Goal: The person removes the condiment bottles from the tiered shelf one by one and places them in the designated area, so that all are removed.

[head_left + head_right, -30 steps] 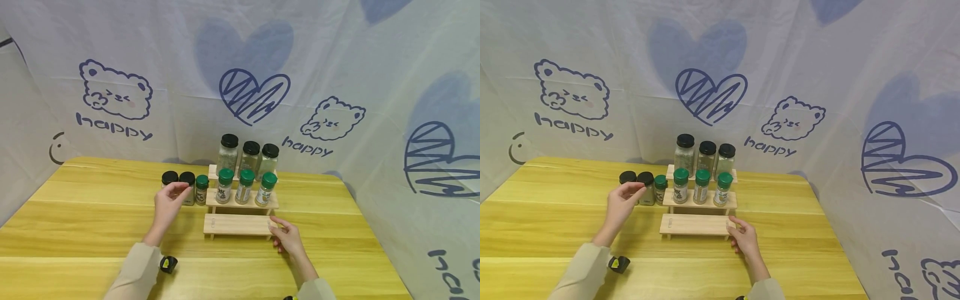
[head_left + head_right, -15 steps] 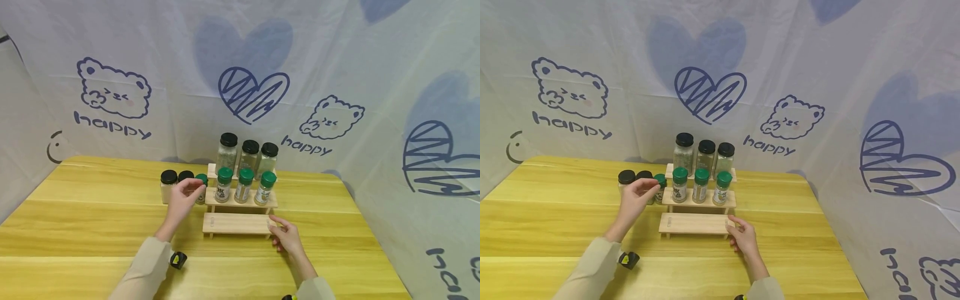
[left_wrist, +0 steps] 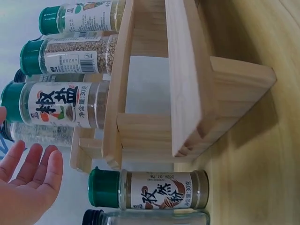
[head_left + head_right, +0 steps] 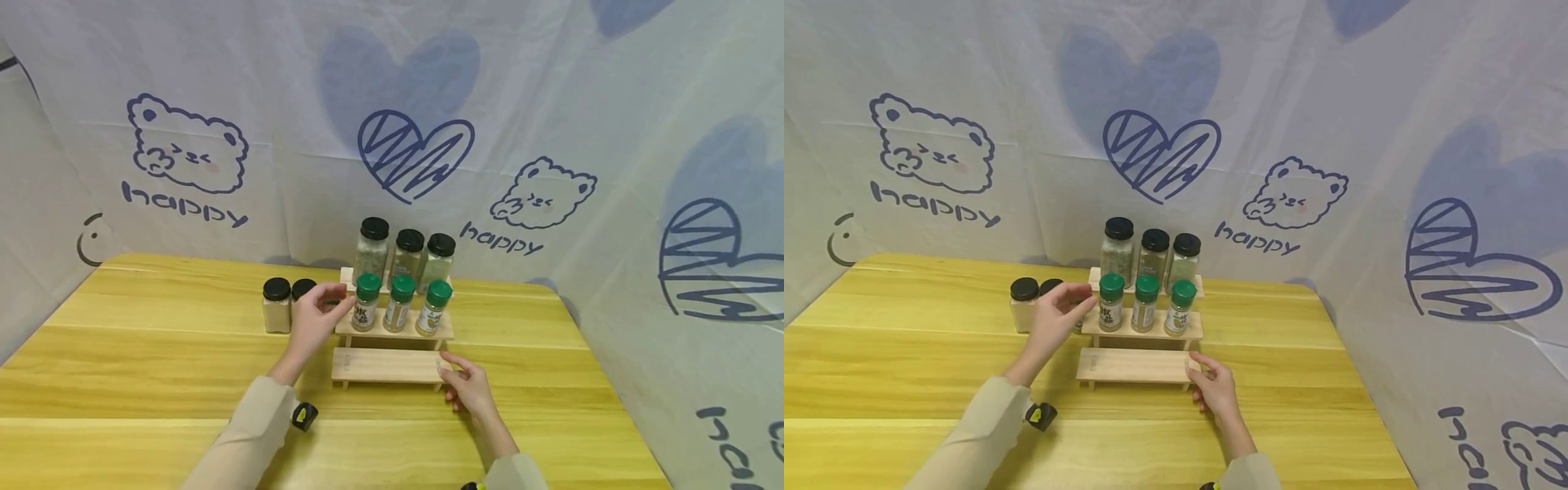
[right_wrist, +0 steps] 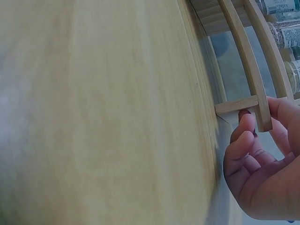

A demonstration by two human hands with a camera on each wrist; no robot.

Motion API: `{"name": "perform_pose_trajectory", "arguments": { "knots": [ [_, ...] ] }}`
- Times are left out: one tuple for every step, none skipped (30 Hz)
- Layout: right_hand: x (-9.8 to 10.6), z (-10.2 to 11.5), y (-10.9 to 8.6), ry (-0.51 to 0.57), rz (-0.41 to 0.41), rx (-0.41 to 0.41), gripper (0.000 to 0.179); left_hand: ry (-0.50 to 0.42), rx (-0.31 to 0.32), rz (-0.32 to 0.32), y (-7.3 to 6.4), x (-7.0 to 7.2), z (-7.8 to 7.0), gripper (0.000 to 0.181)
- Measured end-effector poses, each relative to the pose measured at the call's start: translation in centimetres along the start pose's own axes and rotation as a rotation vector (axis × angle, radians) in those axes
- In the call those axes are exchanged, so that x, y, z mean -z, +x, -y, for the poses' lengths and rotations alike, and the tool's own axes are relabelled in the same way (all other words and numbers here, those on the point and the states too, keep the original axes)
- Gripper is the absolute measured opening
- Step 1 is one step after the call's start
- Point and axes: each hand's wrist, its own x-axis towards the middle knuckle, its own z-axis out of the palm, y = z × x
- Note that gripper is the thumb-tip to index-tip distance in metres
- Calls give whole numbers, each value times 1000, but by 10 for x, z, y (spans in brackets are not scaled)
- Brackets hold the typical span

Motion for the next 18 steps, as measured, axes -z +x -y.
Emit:
{"name": "perform_pose_trajectory", "arguments": {
  "knots": [
    [0, 0, 0, -3, -2, 2, 39, 9, 1, 1, 1, -1, -1, 32],
    [0, 0, 0, -5, -4, 2, 38, 20, 4, 0, 1, -2, -1, 34],
    [-1, 0, -1, -7, -4, 4, 38, 30, 8, 0, 2, -3, -1, 36],
    [-1, 0, -1, -9, -5, 4, 38, 38, 13, 1, 2, -4, -1, 38],
    [-1, 0, -1, -10, -6, 4, 38, 44, 17, 2, 3, -4, -1, 39],
    [-1, -1, -1, -11, -5, 4, 38, 49, 20, 4, 4, -5, -1, 41],
    [-1, -1, -1, -12, -5, 4, 38, 51, 17, 7, 4, -6, -1, 42],
    [-1, -1, -1, -12, -5, 3, 37, 51, 12, 9, 5, -7, -1, 43],
    [-1, -1, -1, -13, -5, 3, 38, 49, 3, 11, 5, -8, -1, 44],
    [-1, -1, -1, -11, -6, 2, 38, 45, -5, 13, 6, -9, -1, 44],
    [-1, -2, 0, -11, -6, 2, 37, 43, -14, 14, 6, -9, 0, 45],
    [-1, -2, 0, -11, -7, 1, 37, 41, -24, 16, 7, -10, 0, 45],
    [-1, -2, 0, -11, -7, -1, 37, 41, -31, 18, 7, -11, 0, 46],
    [-1, -2, 0, -10, -8, -6, 37, 43, -38, 21, 7, -12, 0, 46],
    [-1, -2, 0, -11, -7, -7, 37, 46, -41, 24, 7, -12, -1, 47],
    [-1, -2, -1, -12, -7, -11, 37, 43, -44, 27, 7, -13, -1, 47],
    [-1, -2, -1, -15, -7, -15, 36, 44, -48, 30, 7, -14, -1, 48],
    [-1, -2, 0, -15, -8, -17, 36, 44, -50, 33, 7, -14, -1, 49]
  ]
}}
